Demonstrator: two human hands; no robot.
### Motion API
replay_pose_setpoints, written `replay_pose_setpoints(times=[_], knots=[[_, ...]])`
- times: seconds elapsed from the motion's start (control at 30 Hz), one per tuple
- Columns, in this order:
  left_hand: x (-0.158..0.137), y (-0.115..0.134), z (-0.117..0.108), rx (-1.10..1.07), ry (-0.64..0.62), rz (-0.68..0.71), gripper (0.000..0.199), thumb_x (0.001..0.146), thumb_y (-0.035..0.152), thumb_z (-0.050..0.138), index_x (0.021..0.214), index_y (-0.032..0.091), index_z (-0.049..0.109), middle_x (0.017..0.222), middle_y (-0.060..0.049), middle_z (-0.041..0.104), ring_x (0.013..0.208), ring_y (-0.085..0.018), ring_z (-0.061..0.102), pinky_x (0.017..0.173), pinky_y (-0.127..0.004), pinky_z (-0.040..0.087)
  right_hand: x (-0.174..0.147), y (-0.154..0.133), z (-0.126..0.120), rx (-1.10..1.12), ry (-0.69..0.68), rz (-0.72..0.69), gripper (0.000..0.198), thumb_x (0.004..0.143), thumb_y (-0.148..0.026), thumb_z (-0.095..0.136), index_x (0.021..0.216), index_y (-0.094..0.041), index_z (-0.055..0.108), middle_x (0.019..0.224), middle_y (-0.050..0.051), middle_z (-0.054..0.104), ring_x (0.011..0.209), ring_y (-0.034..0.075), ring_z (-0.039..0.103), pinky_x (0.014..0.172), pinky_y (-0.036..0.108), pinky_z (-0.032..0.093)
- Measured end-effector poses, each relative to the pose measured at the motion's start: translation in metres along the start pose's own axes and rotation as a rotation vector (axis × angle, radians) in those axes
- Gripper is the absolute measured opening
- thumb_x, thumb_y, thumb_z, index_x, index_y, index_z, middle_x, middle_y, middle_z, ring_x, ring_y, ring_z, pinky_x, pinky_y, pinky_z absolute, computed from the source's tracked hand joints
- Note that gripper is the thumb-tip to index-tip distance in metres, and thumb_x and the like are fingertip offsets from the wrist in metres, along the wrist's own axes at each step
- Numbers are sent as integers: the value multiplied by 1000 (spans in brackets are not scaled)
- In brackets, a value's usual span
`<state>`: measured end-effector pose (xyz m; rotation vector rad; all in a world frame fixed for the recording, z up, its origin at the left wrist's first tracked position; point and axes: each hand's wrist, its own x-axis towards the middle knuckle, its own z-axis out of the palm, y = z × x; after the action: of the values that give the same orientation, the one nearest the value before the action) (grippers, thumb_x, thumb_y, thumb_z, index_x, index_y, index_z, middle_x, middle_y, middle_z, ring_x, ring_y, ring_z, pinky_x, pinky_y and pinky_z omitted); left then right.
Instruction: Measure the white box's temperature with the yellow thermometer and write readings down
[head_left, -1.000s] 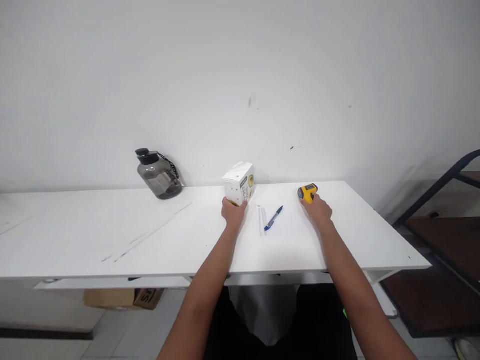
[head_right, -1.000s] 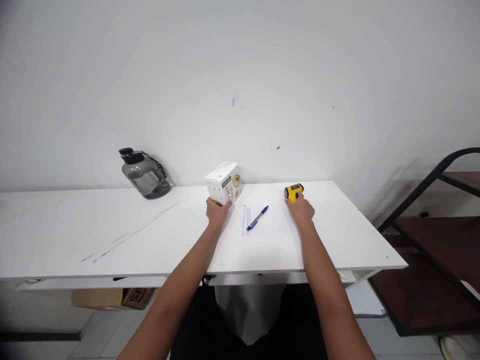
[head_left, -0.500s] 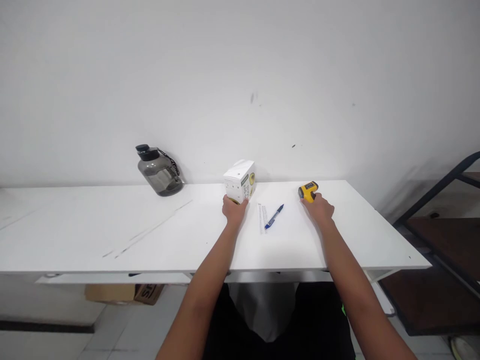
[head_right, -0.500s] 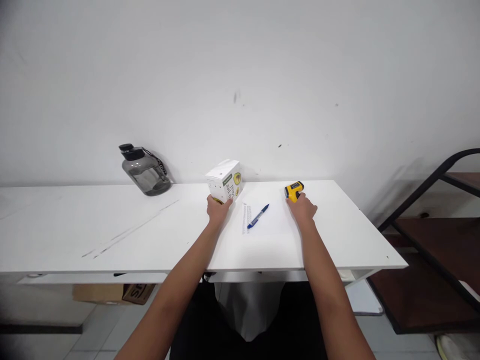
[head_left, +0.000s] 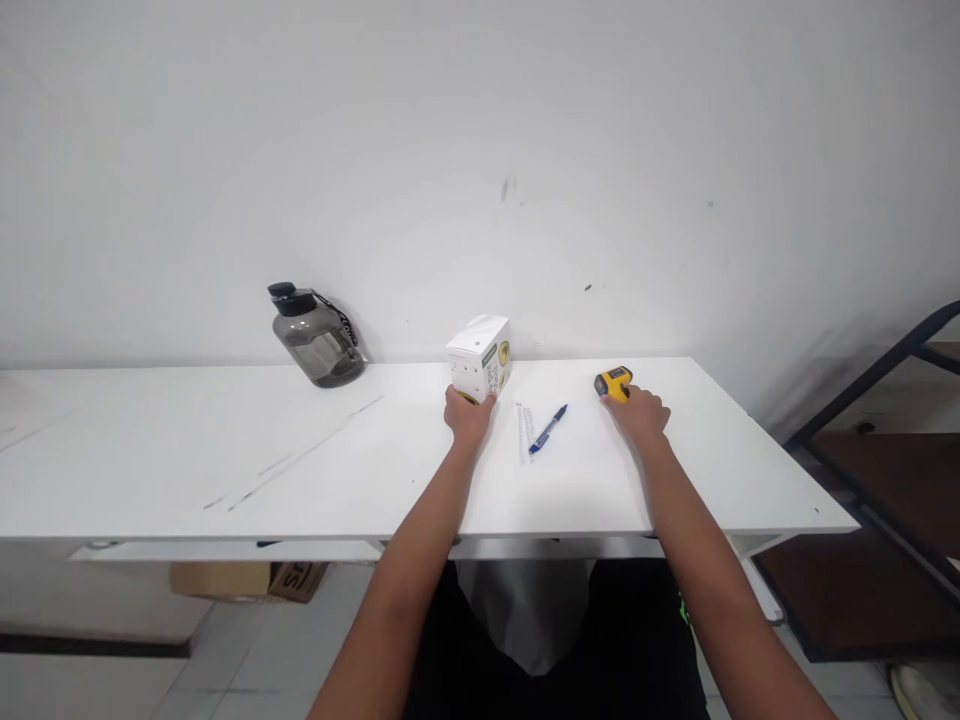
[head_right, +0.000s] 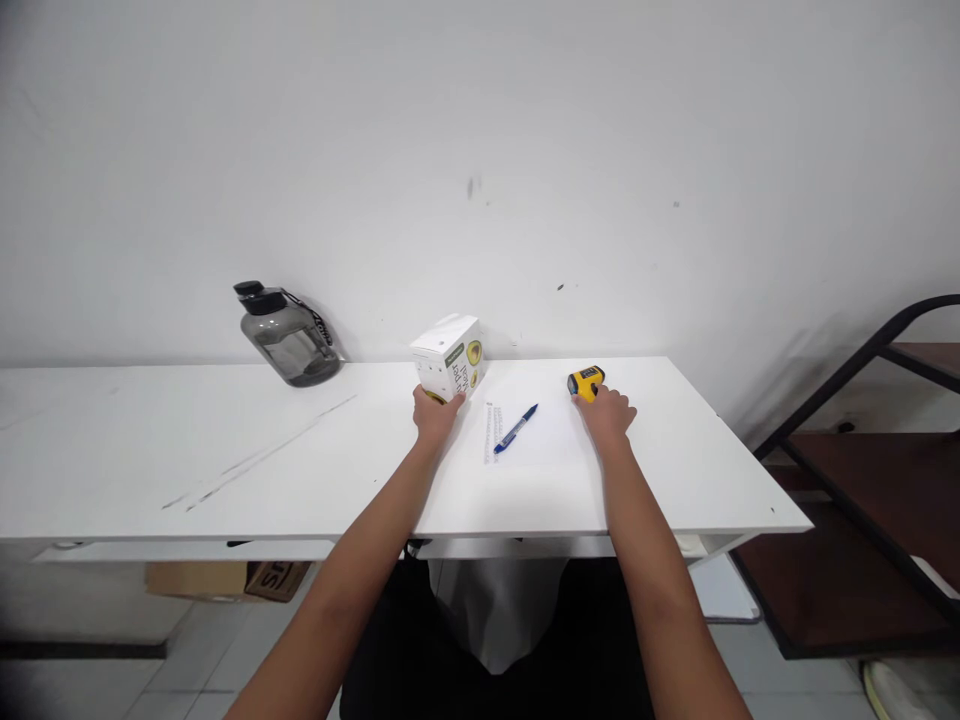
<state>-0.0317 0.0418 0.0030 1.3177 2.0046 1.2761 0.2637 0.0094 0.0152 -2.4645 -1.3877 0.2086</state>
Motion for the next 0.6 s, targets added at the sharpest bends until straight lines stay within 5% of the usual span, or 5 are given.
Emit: replay_pose_setpoints(times=[0.23,0.37,0.47,0.6], knots=[[1,-1,1,9,1,4,62,67,43,77,112,26,39,122,-6,63,114,-26,62,94,-39,47,-3,-3,-2,3,-7,7,59,87,-57,50,129,-15,54,119,16,61,116,33,52,94,45,38],[1,-1,1,19,-5,0,61,68,43,76,112,25,39,118,-6,64,111,-25,63,93,-39,48,-11,-9,-3,3,172,-43,62,88,-46,55,139,-13,44,128,20,53,118,35,48,93,47,39],[1,-1,2,26,-4,13,61,69,43,75,114,24,39,119,-7,63,112,-26,62,93,-39,48,-19,-18,-3,23,257,-261,54,93,-34,49,144,-16,42,129,19,53,118,34,48,95,46,39],[1,-2,3,49,20,39,66,69,41,75,121,21,39,128,-12,58,119,-28,58,97,-41,47,-33,-30,3,39,1,-689,43,97,-27,40,138,-24,54,115,10,65,110,26,57,96,37,41]])
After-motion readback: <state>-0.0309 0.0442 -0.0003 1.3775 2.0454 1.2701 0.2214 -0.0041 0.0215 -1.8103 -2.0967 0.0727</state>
